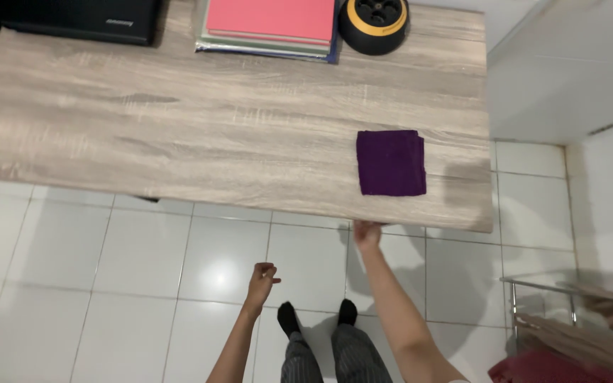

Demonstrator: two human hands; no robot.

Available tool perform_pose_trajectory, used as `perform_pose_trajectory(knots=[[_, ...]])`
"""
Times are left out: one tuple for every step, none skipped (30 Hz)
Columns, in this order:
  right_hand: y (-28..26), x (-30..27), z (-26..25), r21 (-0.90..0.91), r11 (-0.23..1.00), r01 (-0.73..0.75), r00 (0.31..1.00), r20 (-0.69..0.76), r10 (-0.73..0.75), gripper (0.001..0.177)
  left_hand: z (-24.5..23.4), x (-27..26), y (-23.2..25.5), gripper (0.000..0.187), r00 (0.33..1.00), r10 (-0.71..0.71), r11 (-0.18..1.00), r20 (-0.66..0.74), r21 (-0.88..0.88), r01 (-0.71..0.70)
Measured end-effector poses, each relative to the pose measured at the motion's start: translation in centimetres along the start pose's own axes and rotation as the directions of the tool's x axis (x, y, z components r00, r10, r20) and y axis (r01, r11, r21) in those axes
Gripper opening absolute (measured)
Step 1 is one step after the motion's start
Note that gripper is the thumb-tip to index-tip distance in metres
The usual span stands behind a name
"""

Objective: Cleaning and organizing a desk by wiping it with a cloth and arranging folders.

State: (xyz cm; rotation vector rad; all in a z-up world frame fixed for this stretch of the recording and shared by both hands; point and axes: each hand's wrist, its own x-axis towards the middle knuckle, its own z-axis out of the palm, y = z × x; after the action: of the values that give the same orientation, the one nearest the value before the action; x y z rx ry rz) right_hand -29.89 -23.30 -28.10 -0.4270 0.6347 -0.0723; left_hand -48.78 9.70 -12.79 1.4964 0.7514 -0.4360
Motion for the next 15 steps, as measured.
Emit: perform_pose_trajectory(knots=[[2.6, 2.4, -3.1, 0.008, 1.000, 0.013, 1.000, -0.004, -0.013, 0.022, 0.1, -1.3, 2.8, 0.045, 1.000, 0.004, 1.000, 0.013, 0.008, -0.004], [5.3, 5.1, -6.1, -0.102, 0.992, -0.069, 0.982, 0.166, 0.086, 0.016, 0.3, -2.4, 5.7, 0.045, 0.985, 0.131, 0.966, -0.110, 0.239, -0.102], [8.0, 8.0, -9.0, -0.222, 0.967, -0.125, 0.928, 0.320, 0.194, 0.010, 0.5, -3.6, 8.6, 0.046, 0.939, 0.281, 0.871, -0.199, 0.464, -0.162], [6.6, 4.8, -5.4, -0.213, 0.970, -0.117, 0.932, 0.314, 0.182, 0.010, 0.4, -3.6, 10.0, 0.046, 0.941, 0.283, 0.866, -0.186, 0.472, -0.167], [7.2, 2.3, -0.9, -0.394, 0.896, -0.205, 0.971, 0.033, 0.237, 0.014, 0.3, -3.6, 11.3, 0.051, 0.853, 0.498, 0.745, -0.154, 0.580, -0.329], [8.4, 0.3, 4.4, -0.517, 0.794, -0.320, 0.943, -0.257, 0.212, 0.018, 0.4, -3.5, 12.7, 0.056, 0.723, 0.685, 0.577, -0.087, 0.671, -0.466], [9.1, 1.3, 4.1, -0.506, 0.804, -0.313, 0.943, -0.264, 0.201, 0.018, 0.7, -2.8, 13.8, 0.056, 0.725, 0.686, 0.568, -0.066, 0.671, -0.477], [9.7, 2.3, 3.7, -0.514, 0.824, -0.237, 0.969, -0.190, 0.160, 0.018, 1.1, -2.2, 14.9, 0.066, 0.646, 0.758, 0.352, 0.083, 0.782, -0.514], [10.2, 3.3, 3.3, -0.518, 0.841, -0.157, 0.987, -0.116, 0.114, 0.018, 1.5, -1.6, 16.0, 0.077, 0.563, 0.789, 0.113, 0.246, 0.842, -0.527], [10.4, 3.3, 2.9, -0.511, 0.845, -0.157, 0.986, -0.126, 0.107, 0.018, 2.0, -1.0, 16.1, 0.077, 0.564, 0.784, 0.107, 0.260, 0.838, -0.535], [10.6, 3.2, 2.6, -0.519, 0.836, -0.176, 0.981, -0.166, 0.103, 0.017, 2.4, -0.4, 16.2, 0.082, 0.619, 0.722, 0.058, 0.308, 0.865, -0.499], [11.0, 3.0, 2.3, -0.528, 0.826, -0.199, 0.973, -0.207, 0.103, 0.016, 2.7, 0.0, 16.2, 0.088, 0.673, 0.654, 0.006, 0.346, 0.887, -0.461], [11.7, 3.5, 0.7, -0.521, 0.829, -0.202, 0.971, -0.217, 0.100, 0.016, 2.8, 0.2, 16.4, 0.088, 0.675, 0.646, 0.001, 0.356, 0.885, -0.466], [12.3, 3.4, -1.5, -0.537, 0.837, -0.105, 0.992, -0.110, 0.053, 0.015, 3.1, -0.2, 16.3, 0.090, 0.718, 0.601, -0.044, 0.350, 0.912, -0.408], [12.9, 3.1, -3.8, -0.543, 0.840, -0.005, 1.000, -0.003, 0.004, 0.016, 3.3, -0.6, 16.2, 0.093, 0.758, 0.556, -0.094, 0.341, 0.932, -0.350]])
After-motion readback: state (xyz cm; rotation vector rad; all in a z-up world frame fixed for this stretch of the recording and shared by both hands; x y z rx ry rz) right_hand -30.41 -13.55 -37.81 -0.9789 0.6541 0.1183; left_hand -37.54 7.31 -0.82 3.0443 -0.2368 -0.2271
